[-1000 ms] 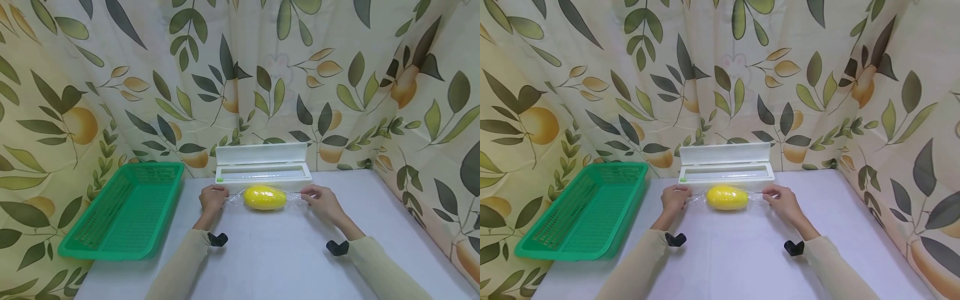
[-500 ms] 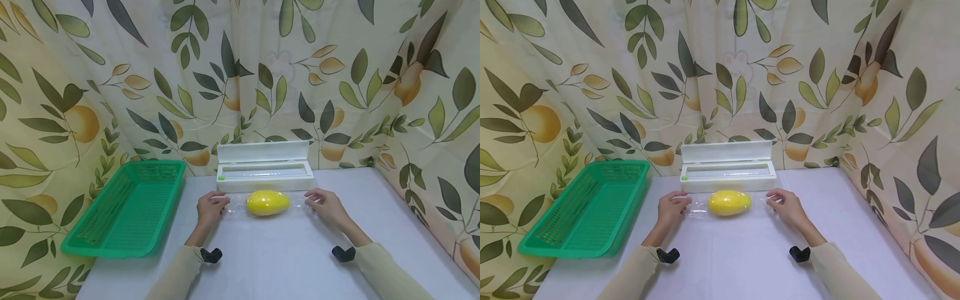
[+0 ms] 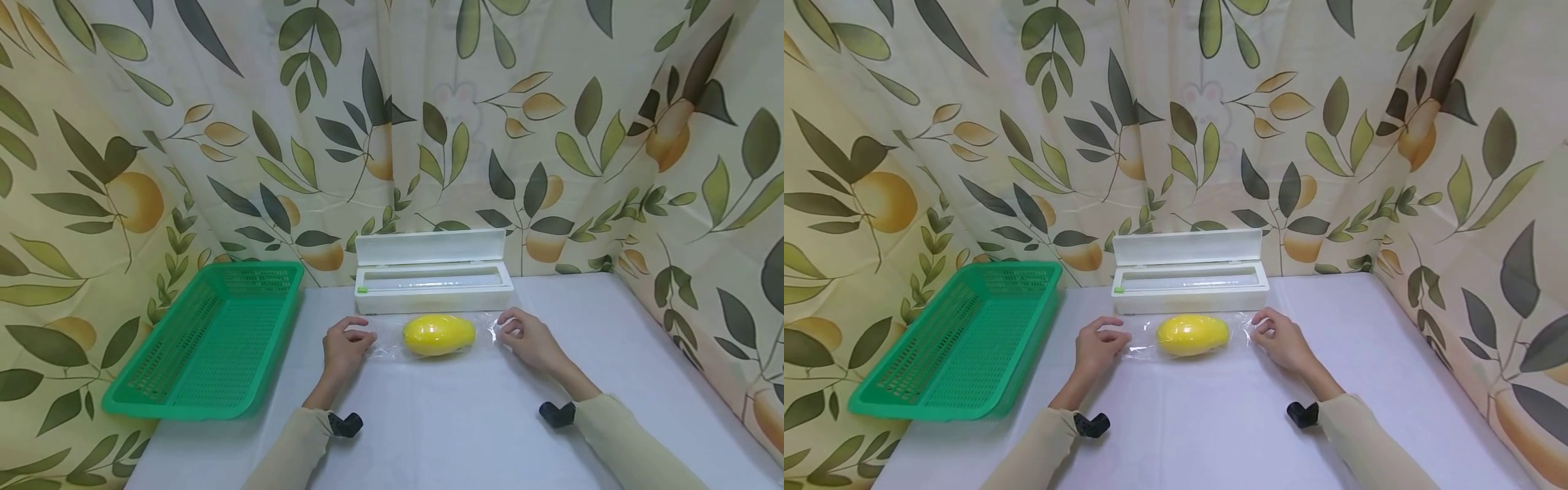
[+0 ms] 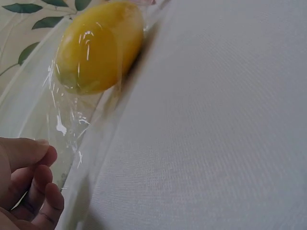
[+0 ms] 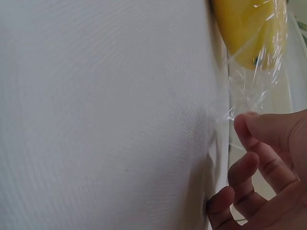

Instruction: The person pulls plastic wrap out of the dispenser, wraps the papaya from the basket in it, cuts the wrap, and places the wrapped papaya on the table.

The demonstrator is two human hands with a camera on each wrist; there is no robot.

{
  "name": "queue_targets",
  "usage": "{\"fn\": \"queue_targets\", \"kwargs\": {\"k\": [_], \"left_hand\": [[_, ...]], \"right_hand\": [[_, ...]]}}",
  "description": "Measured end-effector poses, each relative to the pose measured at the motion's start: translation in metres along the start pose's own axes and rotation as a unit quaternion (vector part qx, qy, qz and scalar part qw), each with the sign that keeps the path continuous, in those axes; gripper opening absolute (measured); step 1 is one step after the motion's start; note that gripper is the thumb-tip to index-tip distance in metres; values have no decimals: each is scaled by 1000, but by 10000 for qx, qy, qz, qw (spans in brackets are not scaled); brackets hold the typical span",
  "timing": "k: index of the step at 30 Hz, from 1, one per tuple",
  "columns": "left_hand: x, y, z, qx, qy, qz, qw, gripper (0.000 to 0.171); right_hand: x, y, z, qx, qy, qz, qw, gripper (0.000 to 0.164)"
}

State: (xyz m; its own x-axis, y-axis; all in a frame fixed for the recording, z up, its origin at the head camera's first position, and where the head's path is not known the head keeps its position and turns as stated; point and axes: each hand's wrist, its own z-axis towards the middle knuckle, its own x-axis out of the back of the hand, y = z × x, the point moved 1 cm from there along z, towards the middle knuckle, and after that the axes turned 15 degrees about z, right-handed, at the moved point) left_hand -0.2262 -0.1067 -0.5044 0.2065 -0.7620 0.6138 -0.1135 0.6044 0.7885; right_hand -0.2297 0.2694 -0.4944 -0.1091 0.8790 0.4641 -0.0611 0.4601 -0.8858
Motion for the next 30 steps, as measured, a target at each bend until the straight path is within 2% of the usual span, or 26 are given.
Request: {"fn": "queue_targets", "kwargs": {"k": [6,12,17,23,30], "left_hand": [[-2,-2,-1,-88,168,85,9998,24],[1,-2,1,-440,75,-248,9987,27],[4,0,4,-606,19,-383,9974,28],[8,3,3,-615,-101,-351,9974,28],[14,3,1,-519,-213,-38,9984,27]], "right_hand": [[-2,0,0,-83,-29,-162,9998,26],[3,-5,-5,-50,-86,-210,9997,33],[9,-8,-8,63,-214,-238,9995,38],[14,-9,-9,126,-415,-312,9986,39],[25,-8,-9,86,-560,-307,9979,45]]}}
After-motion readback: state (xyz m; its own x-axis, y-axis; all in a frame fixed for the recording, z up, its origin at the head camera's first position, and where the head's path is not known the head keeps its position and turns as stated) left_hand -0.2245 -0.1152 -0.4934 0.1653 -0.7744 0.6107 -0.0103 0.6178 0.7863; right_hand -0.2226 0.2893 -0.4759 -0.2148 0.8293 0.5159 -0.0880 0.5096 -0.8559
